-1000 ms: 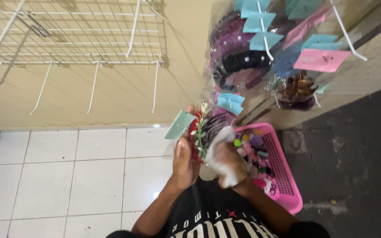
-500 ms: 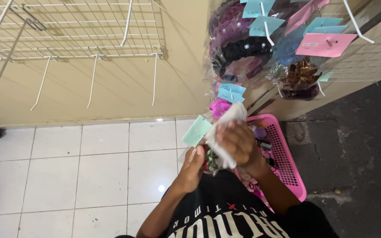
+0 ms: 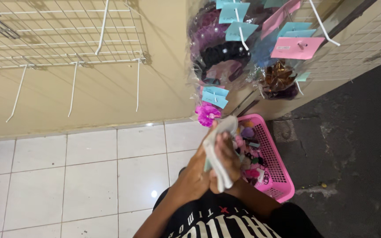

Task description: The person wipes various packaged hair accessories and headbands with a cloth before hanging them onto a display rack.

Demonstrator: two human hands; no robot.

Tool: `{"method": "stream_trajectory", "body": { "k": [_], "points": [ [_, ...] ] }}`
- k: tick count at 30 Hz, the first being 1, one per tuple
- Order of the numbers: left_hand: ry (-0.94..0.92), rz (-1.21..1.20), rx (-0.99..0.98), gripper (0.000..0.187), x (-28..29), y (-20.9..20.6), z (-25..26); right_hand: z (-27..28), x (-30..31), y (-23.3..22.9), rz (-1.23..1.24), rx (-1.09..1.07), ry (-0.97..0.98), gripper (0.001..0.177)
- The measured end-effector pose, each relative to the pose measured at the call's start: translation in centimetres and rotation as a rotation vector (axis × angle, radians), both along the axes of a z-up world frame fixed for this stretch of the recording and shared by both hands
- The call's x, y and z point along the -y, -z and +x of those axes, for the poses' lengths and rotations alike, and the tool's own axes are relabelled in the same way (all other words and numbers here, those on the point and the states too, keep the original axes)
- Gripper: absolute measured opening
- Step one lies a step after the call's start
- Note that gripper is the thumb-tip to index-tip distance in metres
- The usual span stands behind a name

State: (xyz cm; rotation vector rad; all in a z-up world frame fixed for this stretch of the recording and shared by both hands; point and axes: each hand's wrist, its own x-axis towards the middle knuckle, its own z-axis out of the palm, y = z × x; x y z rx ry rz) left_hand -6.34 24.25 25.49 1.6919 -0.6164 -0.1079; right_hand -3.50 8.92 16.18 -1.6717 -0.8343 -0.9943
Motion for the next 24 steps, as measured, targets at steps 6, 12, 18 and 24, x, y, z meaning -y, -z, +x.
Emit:
{"method": "stream_trajectory", "body": {
  "k": [6, 12, 18, 24],
  "points": [
    [0.020, -0.261, -0.049, 0.065, -0.8, -0.2, 0.1, -0.8, -0.4, 1.0, -0.201, 0.176, 0.013, 0.036],
    [0.034, -0.149, -0.171, 0.065, -0.9, 1.3, -0.2, -2.5, -2.8, -1.0, -0.028, -0.118, 0.006, 0.051],
    [0.071, -0.060, -0.137, 0.057, -0.9, 1.5, -0.2, -1.6, -1.7, -1.5, 0.014, -0.248, 0.045, 0.054],
    [-0.033, -0.192, -0.676, 0.064, -2.5, 7.2, -1.6, -3.3, -1.3, 0.8, -0.177, -0.057, 0.041, 0.036]
  ]
}}
